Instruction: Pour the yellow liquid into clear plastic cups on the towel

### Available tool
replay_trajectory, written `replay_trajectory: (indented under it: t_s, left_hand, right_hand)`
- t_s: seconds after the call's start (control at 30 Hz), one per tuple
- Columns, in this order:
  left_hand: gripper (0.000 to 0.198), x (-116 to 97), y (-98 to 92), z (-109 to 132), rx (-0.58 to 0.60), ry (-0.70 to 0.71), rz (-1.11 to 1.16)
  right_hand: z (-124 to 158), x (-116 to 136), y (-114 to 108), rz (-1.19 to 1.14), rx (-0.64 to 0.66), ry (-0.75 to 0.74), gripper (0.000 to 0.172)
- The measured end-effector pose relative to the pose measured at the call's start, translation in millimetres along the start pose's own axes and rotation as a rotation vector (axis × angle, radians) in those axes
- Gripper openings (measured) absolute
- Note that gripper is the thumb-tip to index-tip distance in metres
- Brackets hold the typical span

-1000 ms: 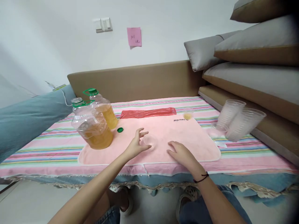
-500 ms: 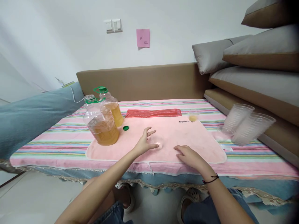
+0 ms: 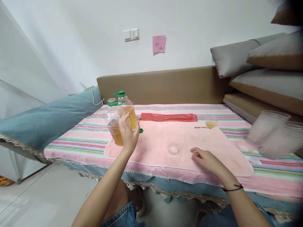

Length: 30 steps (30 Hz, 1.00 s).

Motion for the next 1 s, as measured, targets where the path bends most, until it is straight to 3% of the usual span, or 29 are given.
replay_trajectory:
  t_s: [0.07, 0.17, 0.3, 0.47, 0.57, 0.73, 0.87, 1.0]
  left_hand:
    - [0.054, 27.2, -15.1, -1.0, -0.155, -0.123, -0.063]
    - [0.061, 75.7, -24.0, 10.9, -0.231, -0.414, -0.052]
    - [0.054, 121.3, -17.9, 32.7, -0.175, -0.592, 0.024]
    - [0.05, 140.4, -3.1, 37.0, -0.031, -0.669, 0.148]
    - [0.049, 144.6, -0.6, 32.6, 0.033, -0.729, 0.179]
    - [0.054, 154.5, -3.7, 31.2, 0.136, -0.811, 0.188]
    - [0.053, 160.1, -9.4, 32.8, 0.21, -0.839, 0.185]
    - [0.047, 159.6, -17.1, 33.3, 0.253, -0.836, 0.178]
  right_hand:
    - [-2.7, -1.4, -1.0, -0.02, -0.007, -0.006, 0.038]
    - [-6.0, -2.9, -7.1, -0.073, -0.134, -0.04, 0.04]
    - [0.5, 15.5, -17.2, -0.135, -0.406, -0.248, 0.038]
    - [10.4, 84.6, -4.0, -0.16, -0.497, -0.649, 0.031]
    - [-9.0, 130.5, 21.9, -0.246, -0.408, -0.65, 0.035]
    - [-74.1, 196.6, 87.2, -0.616, -0.178, -0.524, 0.053]
    - [-126.8, 222.5, 147.6, -0.842, 0.038, -0.367, 0.083]
    - [-159.9, 237.4, 188.9, -0.942, 0.143, -0.416, 0.1]
Point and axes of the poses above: each hand's wrist, its own z-axis away from the middle knuckle, its own y-axis out of the palm, x = y × z, the point moved 5 cm from there along -z, towards the middle knuckle, and after that the axes turned 13 degrees about -z, right-handed, at the moved point
